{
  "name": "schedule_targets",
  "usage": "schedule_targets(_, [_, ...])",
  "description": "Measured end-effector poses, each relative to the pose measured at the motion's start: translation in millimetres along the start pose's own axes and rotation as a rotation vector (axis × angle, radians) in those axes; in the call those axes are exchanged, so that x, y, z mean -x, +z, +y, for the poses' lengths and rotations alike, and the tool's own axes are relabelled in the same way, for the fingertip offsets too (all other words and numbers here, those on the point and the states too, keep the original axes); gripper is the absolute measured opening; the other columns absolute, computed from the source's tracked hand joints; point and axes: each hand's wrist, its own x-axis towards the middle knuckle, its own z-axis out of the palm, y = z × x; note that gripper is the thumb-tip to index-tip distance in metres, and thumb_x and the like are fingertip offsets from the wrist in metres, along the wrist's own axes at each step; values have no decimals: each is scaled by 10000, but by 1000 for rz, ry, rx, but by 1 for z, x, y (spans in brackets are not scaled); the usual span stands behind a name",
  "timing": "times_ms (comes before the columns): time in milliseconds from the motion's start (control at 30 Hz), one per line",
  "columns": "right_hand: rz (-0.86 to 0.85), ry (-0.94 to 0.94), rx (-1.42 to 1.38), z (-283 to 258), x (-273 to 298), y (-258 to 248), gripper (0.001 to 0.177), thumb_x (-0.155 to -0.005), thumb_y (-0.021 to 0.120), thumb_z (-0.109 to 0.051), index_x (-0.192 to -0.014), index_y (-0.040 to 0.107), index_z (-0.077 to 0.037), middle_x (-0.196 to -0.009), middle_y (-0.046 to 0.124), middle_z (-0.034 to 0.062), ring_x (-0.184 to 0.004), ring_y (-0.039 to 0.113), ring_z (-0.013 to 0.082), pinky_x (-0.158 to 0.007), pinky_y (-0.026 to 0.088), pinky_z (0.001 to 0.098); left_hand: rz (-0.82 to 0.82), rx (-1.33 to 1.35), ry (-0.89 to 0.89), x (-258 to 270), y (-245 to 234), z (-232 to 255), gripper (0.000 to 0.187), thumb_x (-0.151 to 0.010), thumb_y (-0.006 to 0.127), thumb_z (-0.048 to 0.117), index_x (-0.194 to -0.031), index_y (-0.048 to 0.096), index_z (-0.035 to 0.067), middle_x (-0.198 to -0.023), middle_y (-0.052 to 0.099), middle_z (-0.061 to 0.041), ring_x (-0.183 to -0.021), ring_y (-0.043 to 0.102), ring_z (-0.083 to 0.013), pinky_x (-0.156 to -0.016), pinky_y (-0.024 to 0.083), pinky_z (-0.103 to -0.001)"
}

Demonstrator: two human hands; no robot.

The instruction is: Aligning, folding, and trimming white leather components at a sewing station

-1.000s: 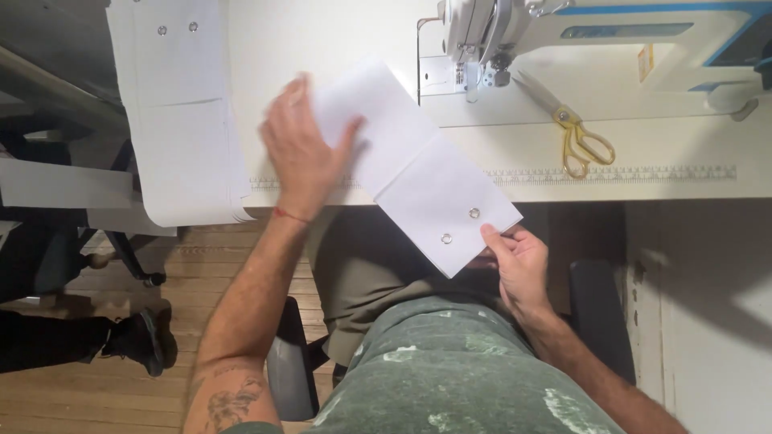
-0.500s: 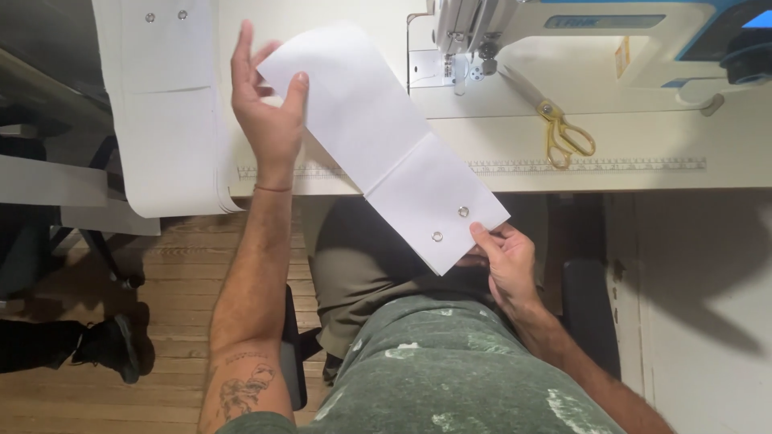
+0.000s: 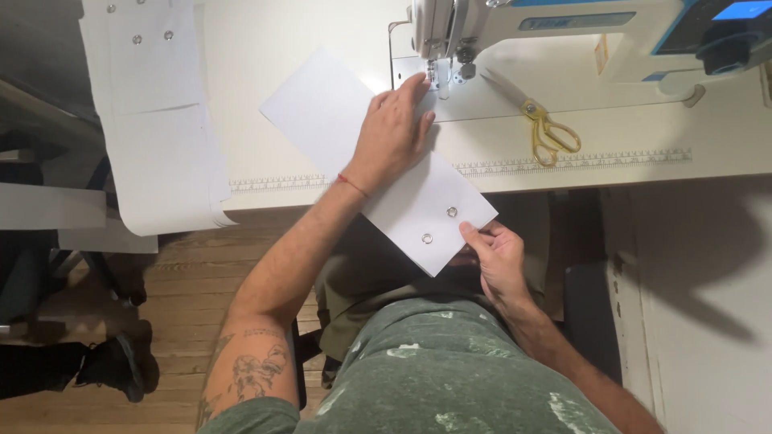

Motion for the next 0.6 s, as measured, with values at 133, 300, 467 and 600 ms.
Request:
schedule_targets(133, [-26,11,42,-1,1,0,336,-899,738,-119,-1166,681,76,-949,773,184,-715,744,263,-501,659,424,-7,55,37,7,-9,12,412,-1042,503,146,-1405,365,12,-1332,707,-127,-1198,687,-274,-1138,409,-410])
schedule_targets(300, [-24,24,17,2,-2,-1,320,-902,737,-109,-1153,679,80,-905,770,201,-709,740,261,-530,669,441,-82,26,23,5,-13,7,504,-1054,515,254,-1456,315,25,-1377,706,-100,-1305,647,-256,-1221,334,-462])
schedule_targets(467, [-17,30,20,2,-1,-1,326,-904,733,-103,-1172,683,77,-940,775,194,-743,753,271,-519,666,437,-203,-141,-7,7,-4,-5,741,-1081,446,446,-1566,171,-42,-1533,600,-131,-1473,539,-250,-1307,77,-560])
schedule_targets(600, [-3,46,14,1,1,0,330,-896,739,-108,-1155,673,86,-926,768,199,-726,746,272,-518,665,443,-239,-285,-26,0,-7,-1,1082,-999,279,820,-1619,84,-44,-1687,331,-150,-1607,303,-277,-1305,13,-570])
